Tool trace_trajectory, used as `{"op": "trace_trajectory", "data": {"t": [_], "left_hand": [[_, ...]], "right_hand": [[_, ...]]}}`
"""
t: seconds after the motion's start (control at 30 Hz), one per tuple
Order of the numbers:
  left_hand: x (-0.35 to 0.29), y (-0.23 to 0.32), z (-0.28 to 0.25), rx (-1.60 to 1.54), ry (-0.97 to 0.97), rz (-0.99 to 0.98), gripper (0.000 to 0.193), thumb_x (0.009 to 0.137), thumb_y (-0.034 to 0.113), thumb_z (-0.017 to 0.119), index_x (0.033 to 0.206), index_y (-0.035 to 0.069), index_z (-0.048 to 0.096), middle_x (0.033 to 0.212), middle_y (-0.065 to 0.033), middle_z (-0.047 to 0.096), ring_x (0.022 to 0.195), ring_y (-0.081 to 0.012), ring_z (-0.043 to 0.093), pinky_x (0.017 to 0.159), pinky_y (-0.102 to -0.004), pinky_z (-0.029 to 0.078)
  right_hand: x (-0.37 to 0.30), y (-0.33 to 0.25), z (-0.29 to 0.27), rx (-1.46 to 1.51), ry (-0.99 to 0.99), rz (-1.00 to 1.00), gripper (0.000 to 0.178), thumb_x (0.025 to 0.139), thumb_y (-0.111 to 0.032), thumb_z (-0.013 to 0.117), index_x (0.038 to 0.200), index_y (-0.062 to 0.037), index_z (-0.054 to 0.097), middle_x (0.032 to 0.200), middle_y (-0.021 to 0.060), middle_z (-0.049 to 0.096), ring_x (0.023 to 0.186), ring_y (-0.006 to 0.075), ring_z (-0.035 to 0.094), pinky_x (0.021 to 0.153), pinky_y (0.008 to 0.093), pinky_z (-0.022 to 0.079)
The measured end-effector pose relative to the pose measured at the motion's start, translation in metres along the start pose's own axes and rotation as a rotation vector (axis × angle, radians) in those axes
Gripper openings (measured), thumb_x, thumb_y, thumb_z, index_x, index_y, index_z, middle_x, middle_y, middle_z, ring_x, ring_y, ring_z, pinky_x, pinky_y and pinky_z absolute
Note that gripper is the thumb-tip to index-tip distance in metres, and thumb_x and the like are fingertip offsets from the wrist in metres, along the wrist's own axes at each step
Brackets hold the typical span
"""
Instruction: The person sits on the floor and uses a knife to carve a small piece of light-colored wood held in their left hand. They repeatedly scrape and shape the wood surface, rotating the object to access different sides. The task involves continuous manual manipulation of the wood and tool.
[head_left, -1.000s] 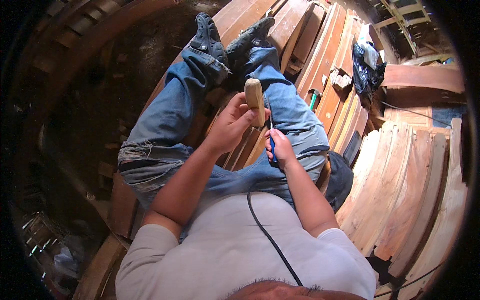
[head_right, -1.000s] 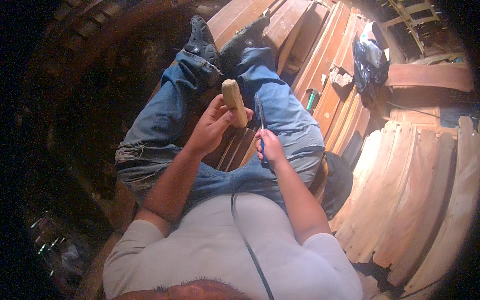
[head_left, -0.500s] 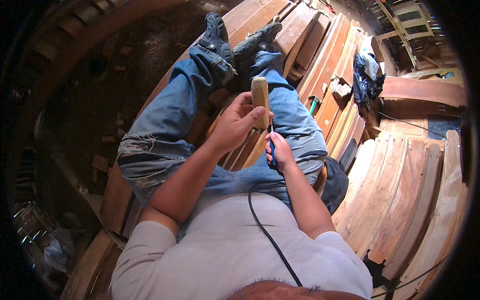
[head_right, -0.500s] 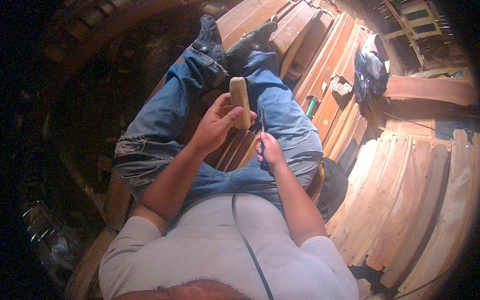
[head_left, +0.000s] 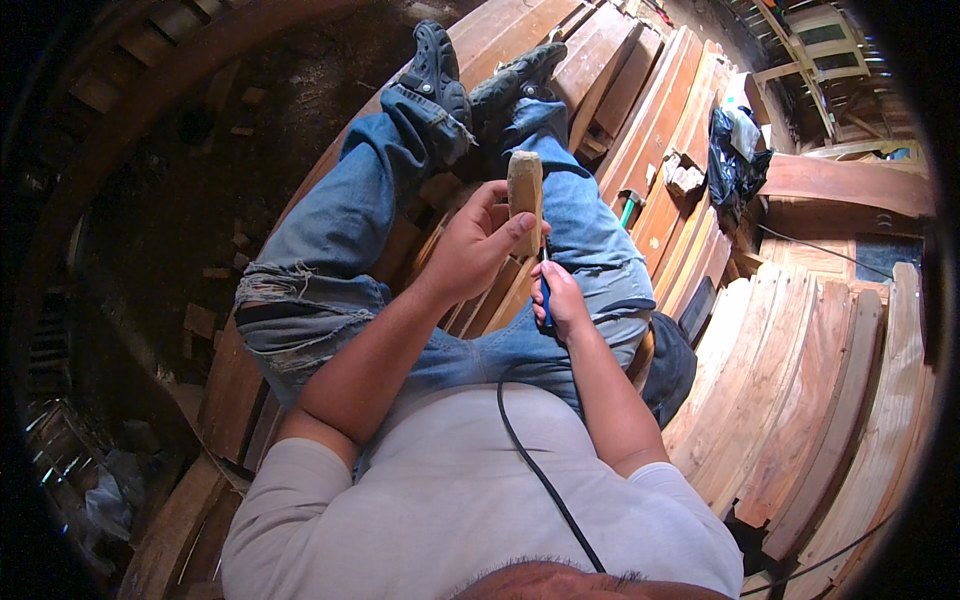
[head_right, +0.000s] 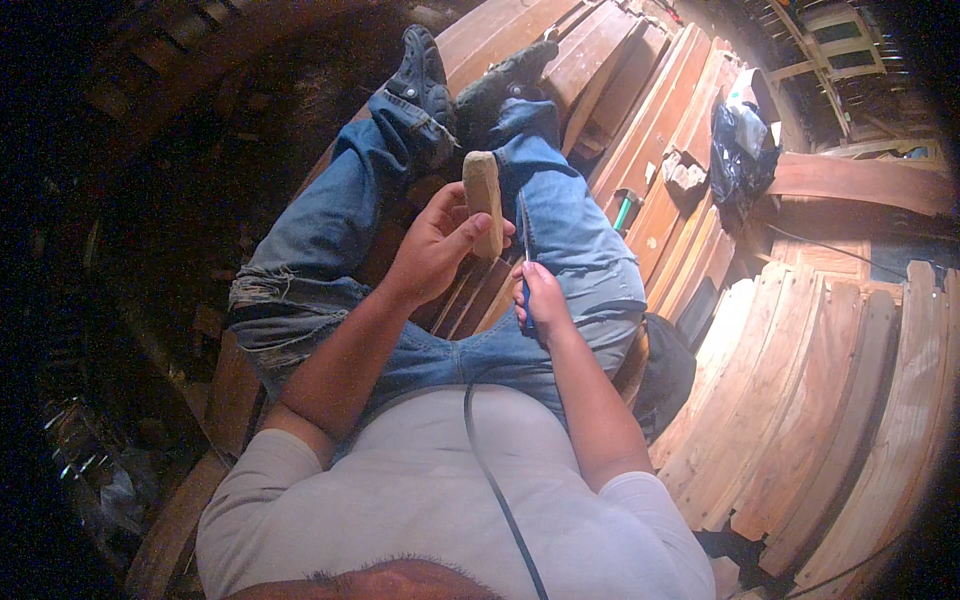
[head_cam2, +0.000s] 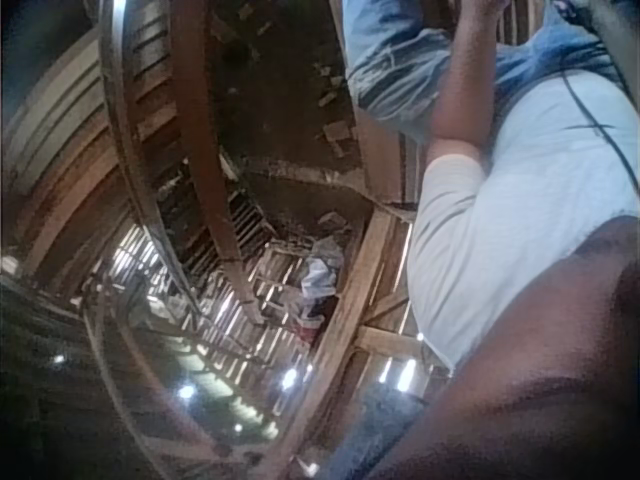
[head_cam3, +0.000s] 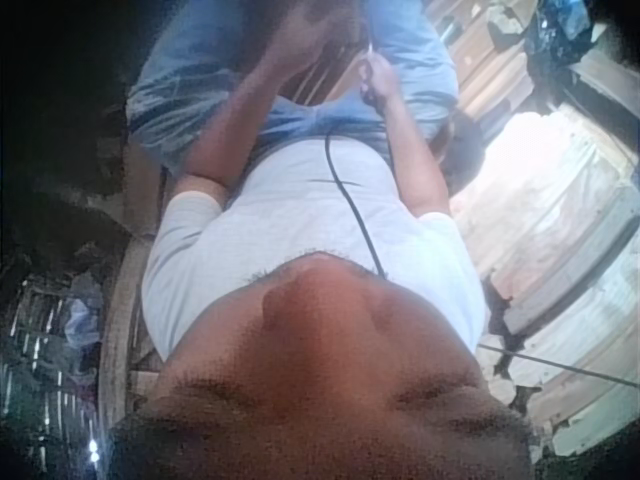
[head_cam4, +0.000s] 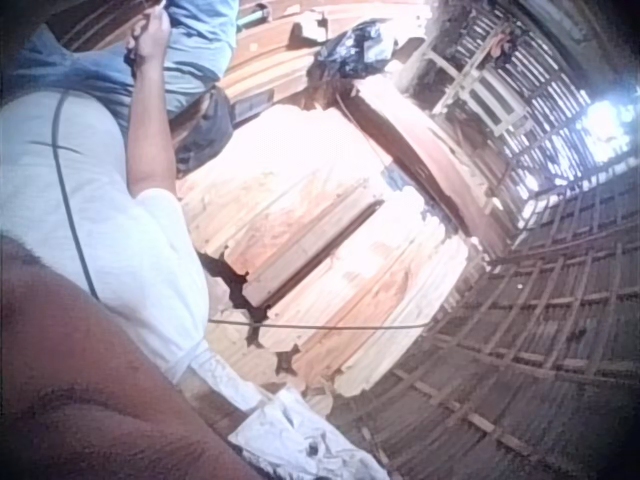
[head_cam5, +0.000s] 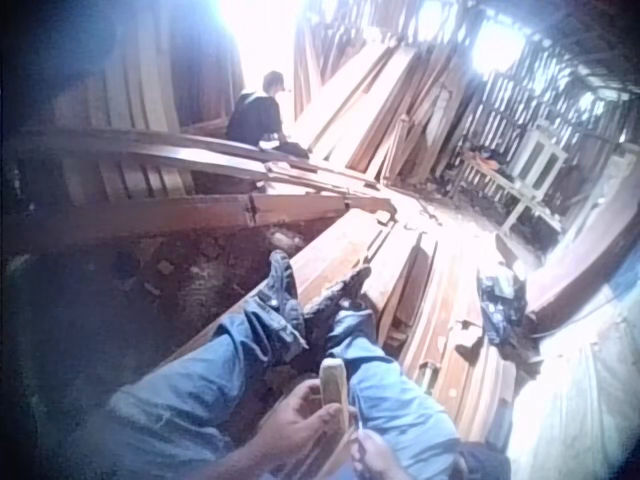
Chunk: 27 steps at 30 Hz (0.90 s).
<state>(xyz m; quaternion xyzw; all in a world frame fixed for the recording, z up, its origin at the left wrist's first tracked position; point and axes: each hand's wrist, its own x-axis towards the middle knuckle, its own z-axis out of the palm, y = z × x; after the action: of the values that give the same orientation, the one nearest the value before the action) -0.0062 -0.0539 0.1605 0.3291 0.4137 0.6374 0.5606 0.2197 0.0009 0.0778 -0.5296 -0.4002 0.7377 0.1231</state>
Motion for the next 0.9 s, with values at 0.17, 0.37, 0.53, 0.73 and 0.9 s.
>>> {"op": "trace_trajectory", "data": {"t": [0.17,0.37,0.53,0.73,0.9], "left_hand": [[-0.0013,0.0051,0.0012,-0.032,0.006,-0.014,0.044,0.102,0.033,0.065,0.133,0.004,0.049,0.11,-0.0142,0.071,0.106,-0.0206,0.071,0.095,-0.0366,0.054],[-0.0028,0.0079,0.0015,-0.005,0.023,-0.059,0.05,0.1,0.035,0.069,0.132,0.003,0.05,0.108,-0.0137,0.071,0.102,-0.0193,0.071,0.092,-0.0345,0.055],[-0.0021,0.0036,0.0017,0.061,0.065,-0.033,0.049,0.098,0.037,0.071,0.127,0.001,0.054,0.109,-0.0136,0.071,0.099,-0.0179,0.07,0.087,-0.0325,0.055],[-0.0013,0.0047,0.003,0.137,0.126,-0.014,0.05,0.095,0.037,0.075,0.124,0.001,0.056,0.107,-0.013,0.07,0.097,-0.0173,0.069,0.086,-0.0308,0.054],[-0.0011,0.001,0.0027,0.212,0.195,0.018,0.052,0.092,0.035,0.078,0.126,0.002,0.057,0.107,-0.0106,0.069,0.097,-0.0159,0.067,0.085,-0.0304,0.054]], "right_hand": [[0.0033,0.0029,-0.0024,0.001,0.004,0.007,0.033,0.11,-0.042,0.043,0.104,-0.0109,0.053,0.063,0.0011,0.049,0.043,0.0121,0.045,0.042,0.028,0.038],[0.0054,0.0047,-0.005,-0.011,-0.009,0.002,0.032,0.11,-0.042,0.042,0.105,-0.0119,0.053,0.064,0.0012,0.049,0.043,0.0126,0.046,0.04,0.0287,0.039],[0.0017,0.0009,-0.0015,-0.003,-0.005,-0.003,0.033,0.11,-0.041,0.042,0.104,-0.0107,0.052,0.063,0.0002,0.049,0.044,0.0117,0.046,0.041,0.0288,0.037],[0.0019,0.0013,-0.0012,0.016,-0.006,0.0,0.032,0.11,-0.04,0.042,0.104,-0.0105,0.053,0.063,0.0005,0.049,0.044,0.012,0.045,0.042,0.0283,0.038],[0.0026,0.0012,-0.0007,0.003,-0.006,-0.008,0.032,0.11,-0.04,0.043,0.104,-0.0104,0.053,0.063,0.0008,0.049,0.044,0.0119,0.045,0.043,0.0279,0.038]]}}
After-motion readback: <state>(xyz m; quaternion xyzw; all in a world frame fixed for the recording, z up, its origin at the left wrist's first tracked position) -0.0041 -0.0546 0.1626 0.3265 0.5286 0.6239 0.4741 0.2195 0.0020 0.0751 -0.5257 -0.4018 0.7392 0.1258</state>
